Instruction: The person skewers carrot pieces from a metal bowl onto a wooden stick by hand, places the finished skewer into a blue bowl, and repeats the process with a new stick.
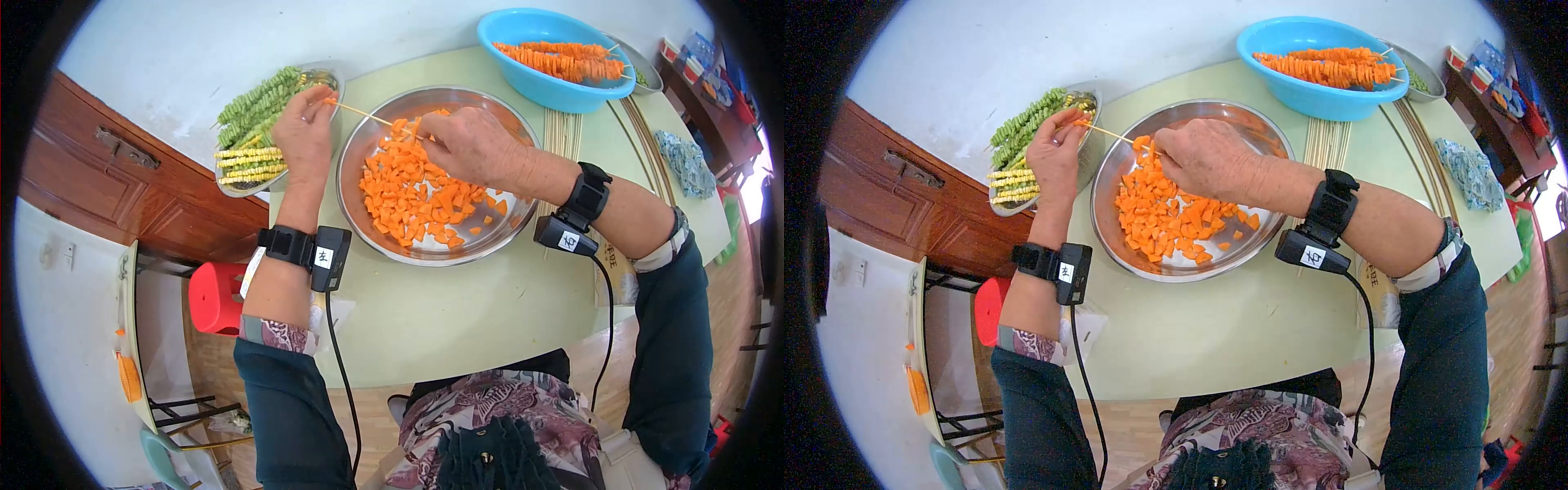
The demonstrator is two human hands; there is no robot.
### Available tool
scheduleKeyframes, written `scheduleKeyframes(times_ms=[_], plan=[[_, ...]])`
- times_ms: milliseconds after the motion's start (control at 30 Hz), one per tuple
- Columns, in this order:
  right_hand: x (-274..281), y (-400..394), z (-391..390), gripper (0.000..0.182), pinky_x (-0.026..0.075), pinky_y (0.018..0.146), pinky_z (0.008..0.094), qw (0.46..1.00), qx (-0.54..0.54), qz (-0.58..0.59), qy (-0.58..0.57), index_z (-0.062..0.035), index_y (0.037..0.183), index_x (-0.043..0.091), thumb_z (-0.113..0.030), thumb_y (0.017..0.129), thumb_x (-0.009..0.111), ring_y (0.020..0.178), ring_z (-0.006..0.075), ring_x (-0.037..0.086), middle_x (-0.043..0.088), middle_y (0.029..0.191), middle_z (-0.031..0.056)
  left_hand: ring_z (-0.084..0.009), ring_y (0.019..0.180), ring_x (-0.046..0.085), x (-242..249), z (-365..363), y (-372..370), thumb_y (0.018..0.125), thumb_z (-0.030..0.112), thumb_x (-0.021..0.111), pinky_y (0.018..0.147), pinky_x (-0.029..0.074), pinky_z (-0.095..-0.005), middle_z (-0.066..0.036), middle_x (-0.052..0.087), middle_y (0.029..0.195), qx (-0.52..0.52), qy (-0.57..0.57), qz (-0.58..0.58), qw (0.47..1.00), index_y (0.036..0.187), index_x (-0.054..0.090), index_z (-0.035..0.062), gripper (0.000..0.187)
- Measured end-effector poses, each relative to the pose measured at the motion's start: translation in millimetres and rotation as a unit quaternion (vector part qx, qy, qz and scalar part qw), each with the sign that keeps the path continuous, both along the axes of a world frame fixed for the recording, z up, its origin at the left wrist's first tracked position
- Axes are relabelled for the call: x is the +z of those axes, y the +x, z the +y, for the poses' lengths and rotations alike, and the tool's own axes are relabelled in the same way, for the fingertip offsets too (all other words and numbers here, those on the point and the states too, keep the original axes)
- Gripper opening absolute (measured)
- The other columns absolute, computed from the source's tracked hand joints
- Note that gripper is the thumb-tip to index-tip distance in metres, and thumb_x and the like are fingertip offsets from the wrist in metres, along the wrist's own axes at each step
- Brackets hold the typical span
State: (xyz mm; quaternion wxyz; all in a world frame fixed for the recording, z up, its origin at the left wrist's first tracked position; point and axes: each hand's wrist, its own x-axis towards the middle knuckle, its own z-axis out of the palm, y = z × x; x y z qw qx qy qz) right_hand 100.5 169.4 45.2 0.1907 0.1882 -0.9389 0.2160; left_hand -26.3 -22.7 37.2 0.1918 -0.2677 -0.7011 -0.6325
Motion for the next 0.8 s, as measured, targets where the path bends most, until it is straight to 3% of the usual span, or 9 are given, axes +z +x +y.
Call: scheduleKeyframes(times_ms=[200, 267, 467, 667, 800], plan=[[-4.6, -2.1, 1.4, 0.013, 0.046, 0.056, 0.0435, 1.000, 0.003, 0.022, -0.010, -0.0011, 0.074, 0.051, -0.013, 0.080, 0.050, 0.057, 0.0322, 0.057, 0.055, 0.059, 0.0158, -0.0177, 0.086, 0.063, 1.8, 1.7, 4.1, 0.076, -0.010, 0.054, 0.076, 0.050, -0.0248, -0.012, 0.064, 0.091, 0.034, -0.072, 0.050, 0.996, 0.096, 0.059, -0.0044, 0.022], [-9.7, -4.7, 2.6, 0.009, 0.044, 0.051, 0.0399, 0.997, 0.011, 0.070, -0.009, -0.0028, 0.080, 0.055, -0.011, 0.079, 0.053, 0.051, 0.0305, 0.055, 0.054, 0.055, 0.0150, -0.0175, 0.085, 0.064, 1.7, 2.3, 5.0, 0.076, -0.010, 0.054, 0.076, 0.050, -0.0247, -0.012, 0.064, 0.091, 0.039, -0.086, 0.059, 0.994, 0.096, 0.059, -0.0041, 0.022], [-4.9, -1.5, 0.3, 0.013, 0.045, 0.054, 0.0429, 0.999, 0.002, 0.041, 0.006, -0.0015, 0.072, 0.050, -0.012, 0.079, 0.049, 0.056, 0.0323, 0.056, 0.053, 0.056, 0.0158, -0.0178, 0.086, 0.063, -1.3, 2.5, 3.8, 0.077, -0.008, 0.053, 0.074, 0.050, -0.0250, -0.011, 0.063, 0.092, 0.048, -0.120, 0.090, 0.988, 0.099, 0.059, -0.0030, 0.023], [-8.0, -7.8, 3.1, 0.011, 0.046, 0.056, 0.0416, 0.998, -0.004, 0.051, -0.020, -0.0017, 0.076, 0.052, -0.012, 0.080, 0.049, 0.056, 0.0321, 0.057, 0.054, 0.056, 0.0154, -0.0189, 0.087, 0.063, -0.7, 1.5, 3.5, 0.077, -0.005, 0.055, 0.072, 0.051, -0.0263, -0.012, 0.062, 0.094, 0.034, -0.024, 0.041, 0.998, 0.103, 0.056, -0.0035, 0.026], [-8.6, -8.4, 3.4, 0.012, 0.047, 0.057, 0.0417, 0.999, -0.001, 0.045, -0.025, -0.0018, 0.077, 0.053, -0.013, 0.080, 0.049, 0.057, 0.0320, 0.057, 0.055, 0.057, 0.0155, -0.0200, 0.083, 0.063, 1.1, -1.6, 4.2, 0.077, -0.003, 0.057, 0.071, 0.052, -0.0273, -0.016, 0.061, 0.093, -0.003, 0.043, -0.070, 0.997, 0.099, 0.056, -0.0067, 0.022]])
